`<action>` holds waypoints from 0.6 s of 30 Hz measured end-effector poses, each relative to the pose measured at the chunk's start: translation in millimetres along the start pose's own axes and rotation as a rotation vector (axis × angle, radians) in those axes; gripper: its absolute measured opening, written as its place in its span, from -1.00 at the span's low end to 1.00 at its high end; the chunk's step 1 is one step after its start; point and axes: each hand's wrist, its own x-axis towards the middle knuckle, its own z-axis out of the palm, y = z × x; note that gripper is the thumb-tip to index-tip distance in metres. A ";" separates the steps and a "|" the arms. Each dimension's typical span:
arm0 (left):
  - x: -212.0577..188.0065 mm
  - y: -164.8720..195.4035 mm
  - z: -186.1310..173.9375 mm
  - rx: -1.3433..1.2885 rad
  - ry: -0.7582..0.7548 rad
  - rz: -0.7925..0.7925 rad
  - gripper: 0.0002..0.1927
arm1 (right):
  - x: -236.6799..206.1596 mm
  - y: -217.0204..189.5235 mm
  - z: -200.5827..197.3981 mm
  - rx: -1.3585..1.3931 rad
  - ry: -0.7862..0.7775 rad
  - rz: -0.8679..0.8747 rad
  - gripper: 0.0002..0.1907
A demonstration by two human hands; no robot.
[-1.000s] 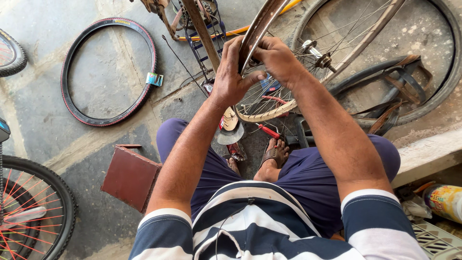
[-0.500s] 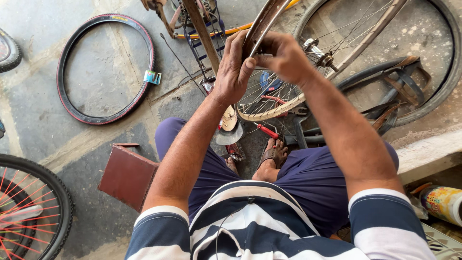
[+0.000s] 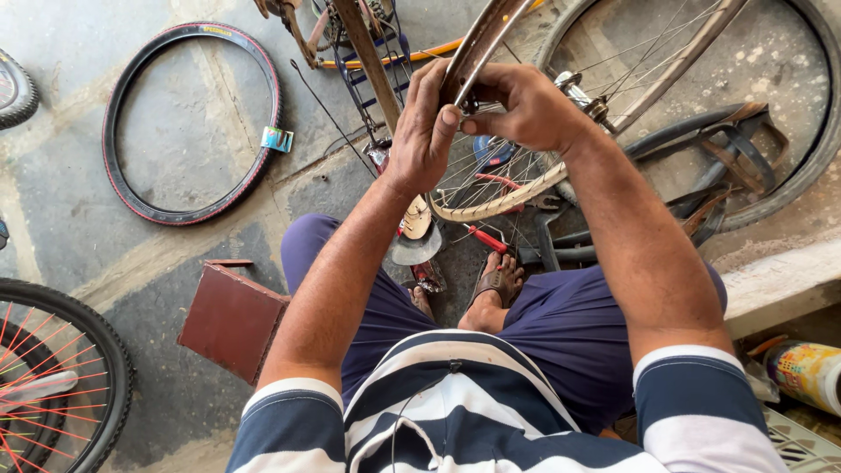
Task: The person sits on the ground and uses pliers to work on a bicycle wheel, twisting and adjusting the spokes near the rim. They hold the wheel rim with one hand while manipulating spokes, then run a hand along the rim and continue working on the spokes.
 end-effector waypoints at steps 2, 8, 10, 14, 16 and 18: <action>-0.5 -1.1 0.4 -0.006 -0.007 -0.032 -0.25 | 1.4 1.0 -1.7 0.080 -0.029 -0.007 -0.51; -1.4 0.8 3.4 -0.020 -0.010 -0.026 -0.26 | 2.3 0.5 1.2 -0.079 0.064 0.031 -0.66; -1.0 2.5 4.1 -0.015 -0.010 -0.022 -0.28 | 0.6 4.0 14.8 -0.456 0.247 -0.179 -0.70; 0.0 7.3 6.1 0.007 -0.008 -0.022 -0.29 | 2.6 17.3 37.1 -0.810 0.575 -0.488 -0.75; 0.9 9.3 7.0 0.011 0.001 -0.010 -0.29 | 6.4 23.7 44.7 -0.976 0.751 -0.587 -0.70; 0.8 10.8 6.6 0.003 0.008 -0.026 -0.29 | 7.7 27.8 55.2 -0.962 0.839 -0.572 -0.73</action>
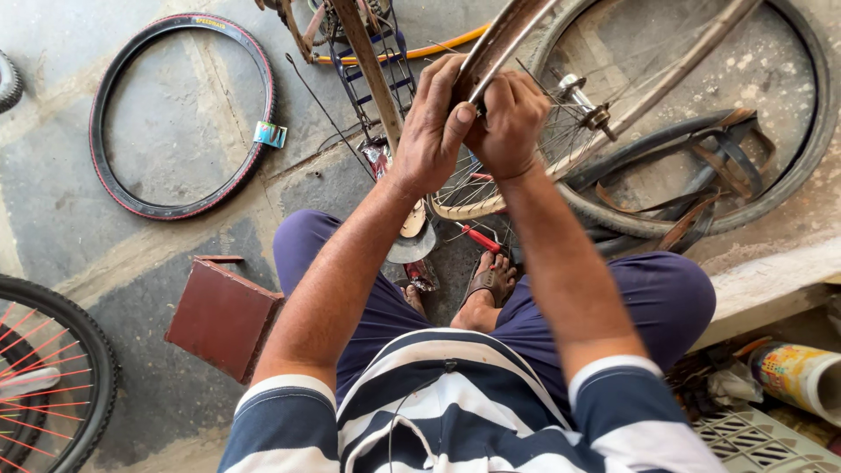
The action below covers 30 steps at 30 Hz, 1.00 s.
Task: The person sits on the ground and uses pliers to work on a bicycle wheel, twisting and adjusting the spokes near the rim. They hold the wheel rim with one hand while manipulating spokes, then run a hand along the rim and continue working on the spokes.
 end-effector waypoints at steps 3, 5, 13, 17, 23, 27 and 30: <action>-1.9 0.4 -5.7 -0.007 0.014 -0.011 -0.31 | -1.2 -7.7 3.0 0.100 -0.058 0.117 -0.76; -2.6 -0.4 -11.7 -0.001 0.006 -0.009 -0.30 | 3.4 -8.1 -0.7 0.238 -0.136 0.163 -0.73; -13.5 0.3 -13.2 0.012 0.064 0.082 -0.39 | -2.4 -9.2 -37.7 0.465 -0.408 0.206 -0.50; -12.7 0.2 -4.6 0.015 0.106 0.037 -0.46 | -15.3 -8.3 -31.3 0.482 -0.339 0.267 -0.52; -11.1 2.2 -2.4 -0.062 0.097 -0.038 -0.45 | -32.7 -10.1 -41.6 0.077 -0.294 0.095 -0.78; -9.4 4.3 -4.5 -0.117 0.061 -0.050 -0.40 | -39.1 -2.8 -53.0 -0.027 -0.339 -0.030 -0.86; -9.0 6.0 -3.8 -0.093 0.049 -0.018 -0.44 | -49.7 18.1 -51.7 -0.008 -0.316 -0.057 -0.93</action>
